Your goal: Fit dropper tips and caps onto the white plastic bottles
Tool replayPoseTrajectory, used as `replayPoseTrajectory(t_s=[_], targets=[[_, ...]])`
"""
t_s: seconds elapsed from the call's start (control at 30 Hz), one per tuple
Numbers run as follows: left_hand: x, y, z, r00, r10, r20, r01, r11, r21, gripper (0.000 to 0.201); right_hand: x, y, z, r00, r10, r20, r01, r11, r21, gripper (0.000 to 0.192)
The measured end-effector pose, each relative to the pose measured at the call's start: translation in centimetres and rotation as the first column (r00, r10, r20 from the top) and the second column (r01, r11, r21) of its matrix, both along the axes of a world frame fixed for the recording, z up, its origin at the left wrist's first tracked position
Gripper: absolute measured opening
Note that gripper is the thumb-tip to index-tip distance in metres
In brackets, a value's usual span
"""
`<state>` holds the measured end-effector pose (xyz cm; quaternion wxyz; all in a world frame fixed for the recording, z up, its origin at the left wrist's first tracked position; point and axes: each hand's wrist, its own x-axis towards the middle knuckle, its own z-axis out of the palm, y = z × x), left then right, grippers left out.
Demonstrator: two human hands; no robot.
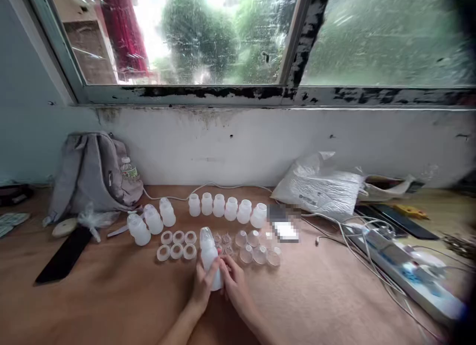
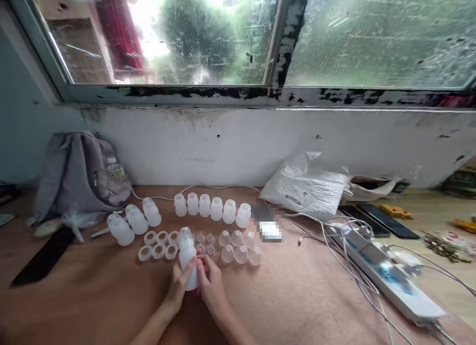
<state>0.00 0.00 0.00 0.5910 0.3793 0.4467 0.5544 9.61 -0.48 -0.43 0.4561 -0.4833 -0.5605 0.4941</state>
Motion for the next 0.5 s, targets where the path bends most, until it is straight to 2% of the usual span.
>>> replayPoseTrajectory(t_s=[0.1,0.17,0.23,0.33,0.4,0.5], targets=[[0.6,0.1,0.1,0.998,0.026,-0.053,-0.025,0.999,0.028,0.039,1.3,1.0,1.4,0.991,-0.127,0.033,0.121,0.983,0.14,0.031],[0.8,-0.1,0.1,0.995,0.001,-0.101,0.006,0.998,0.068,0.041,2.1,1.4,2.1,0.98,-0.193,0.046,0.183,0.967,0.177,0.03],[0.8,-0.4,0.1,0.984,-0.071,-0.166,0.092,0.988,0.124,0.045,2.6,1.5,2.5,0.972,-0.227,0.064,0.212,0.959,0.186,0.031],[0.9,-1.0,0.4,0.941,-0.235,-0.243,0.276,0.949,0.153,0.041,3.1,1.5,3.0,0.962,-0.223,0.159,0.183,0.955,0.232,0.026],[0.8,-1.3,0.7,0.908,-0.378,-0.179,0.397,0.914,0.084,0.031,3.4,1.5,3.2,0.95,-0.234,0.207,0.183,0.953,0.24,0.026],[0.6,-1.5,1.3,0.819,-0.568,0.083,0.573,0.817,-0.055,0.027,3.6,1.3,3.6,0.964,-0.223,0.146,0.198,0.965,0.169,0.029]])
